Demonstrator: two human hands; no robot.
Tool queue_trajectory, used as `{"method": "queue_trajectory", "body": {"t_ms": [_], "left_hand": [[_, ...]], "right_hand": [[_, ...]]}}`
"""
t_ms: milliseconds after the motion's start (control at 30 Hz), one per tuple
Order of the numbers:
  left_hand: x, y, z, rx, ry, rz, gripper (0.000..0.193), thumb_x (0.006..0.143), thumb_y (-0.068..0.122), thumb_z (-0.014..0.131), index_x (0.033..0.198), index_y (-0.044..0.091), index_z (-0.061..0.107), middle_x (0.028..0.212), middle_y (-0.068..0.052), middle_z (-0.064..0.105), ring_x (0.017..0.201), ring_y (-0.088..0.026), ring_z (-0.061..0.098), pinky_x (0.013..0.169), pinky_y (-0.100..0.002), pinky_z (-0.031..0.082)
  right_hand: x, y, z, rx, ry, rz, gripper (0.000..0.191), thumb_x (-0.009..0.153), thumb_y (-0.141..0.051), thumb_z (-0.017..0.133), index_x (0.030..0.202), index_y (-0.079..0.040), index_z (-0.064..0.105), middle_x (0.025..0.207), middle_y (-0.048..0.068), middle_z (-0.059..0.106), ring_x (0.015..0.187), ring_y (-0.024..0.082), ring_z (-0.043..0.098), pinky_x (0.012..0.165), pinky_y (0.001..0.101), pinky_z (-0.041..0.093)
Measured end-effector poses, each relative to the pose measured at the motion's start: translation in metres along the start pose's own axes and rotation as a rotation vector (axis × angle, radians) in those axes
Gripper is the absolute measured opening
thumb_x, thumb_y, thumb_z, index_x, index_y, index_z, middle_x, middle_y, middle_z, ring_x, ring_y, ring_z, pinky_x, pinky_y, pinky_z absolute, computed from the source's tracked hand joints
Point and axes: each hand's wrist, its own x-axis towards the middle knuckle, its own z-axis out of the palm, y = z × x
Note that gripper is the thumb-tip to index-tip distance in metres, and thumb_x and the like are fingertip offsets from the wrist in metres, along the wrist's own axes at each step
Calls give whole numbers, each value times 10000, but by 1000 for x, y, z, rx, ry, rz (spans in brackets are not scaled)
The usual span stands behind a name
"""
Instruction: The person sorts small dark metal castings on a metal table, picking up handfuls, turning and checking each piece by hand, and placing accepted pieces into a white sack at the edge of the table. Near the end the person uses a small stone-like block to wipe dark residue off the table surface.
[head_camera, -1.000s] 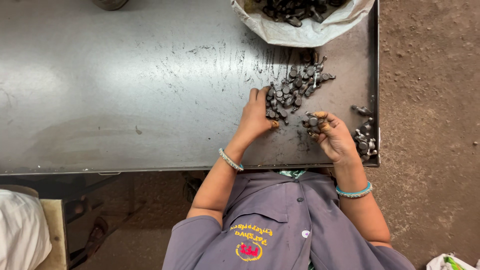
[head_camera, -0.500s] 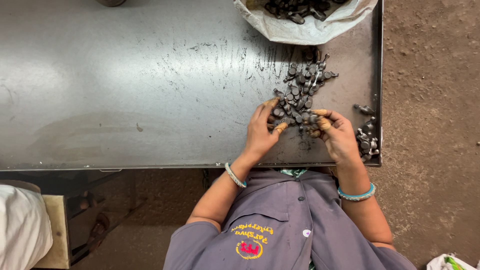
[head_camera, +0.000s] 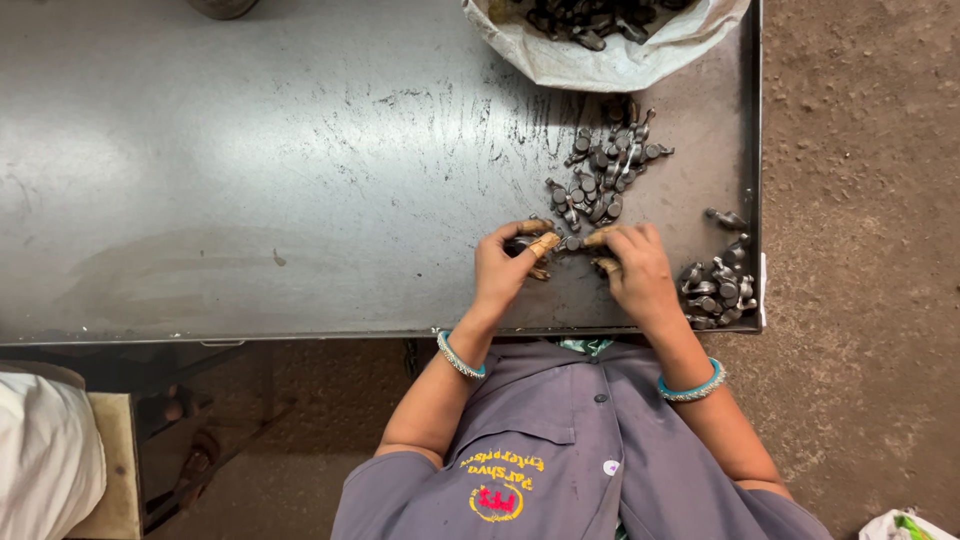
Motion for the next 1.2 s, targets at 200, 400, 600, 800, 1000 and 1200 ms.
{"method": "queue_trajectory", "body": {"t_ms": [200, 400, 600, 800, 1000, 1200], "left_hand": [[-2, 15, -5, 680, 155, 278, 423, 773, 289, 868, 1101, 42, 765, 884, -133, 731, 771, -272, 698, 709, -376, 547], [-3, 11, 3, 735, 105, 251, 394, 785, 292, 833, 1103, 66, 775, 865, -134, 695, 801, -340, 674, 729, -428, 526], [-7, 12, 5, 683, 105, 282, 394, 773, 234, 833, 1118, 53, 772, 877, -137, 712, 793, -307, 685, 728, -402, 537], [-9, 4, 7, 178, 33, 106, 313, 854, 140, 833, 1120, -9, 762, 927, -60, 785, 777, -81, 680, 691, -258, 560], [-8, -18, 13, -255, -93, -103, 227, 919, 48, 749, 1122, -52, 740, 951, -54, 751, 765, -66, 666, 614, -221, 554], [-5, -23, 14, -301, -108, -124, 229, 942, 74, 729, 1130, -56, 734, 962, -50, 756, 798, -72, 685, 665, -232, 576]], "right_hand": [[-16, -4, -24, 108, -65, 394, 460, 737, -95, 840, 1175, -125, 703, 1092, 76, 615, 930, 277, 587, 815, 385, 531], [-16, 0, -11, -83, 62, 18, 479, 648, -43, 881, 1094, -59, 706, 1032, 91, 676, 976, 294, 586, 847, 418, 527], [-27, 38, 14, 383, 57, 415, 330, 783, -6, 844, 1068, -35, 679, 995, 98, 686, 877, 184, 676, 800, 309, 585], [-48, 88, 25, 1500, 57, 589, 293, 933, 9, 768, 1203, 12, 653, 1069, 73, 712, 929, 137, 683, 817, 262, 580], [-50, 101, 32, 1800, -25, 804, 289, 1000, -172, 684, 1218, 17, 668, 1002, 128, 751, 828, 192, 723, 709, 315, 600], [-37, 90, 24, 1734, -62, 816, 305, 1011, -173, 662, 1249, 19, 672, 1010, 143, 752, 832, 189, 726, 709, 303, 592]]}}
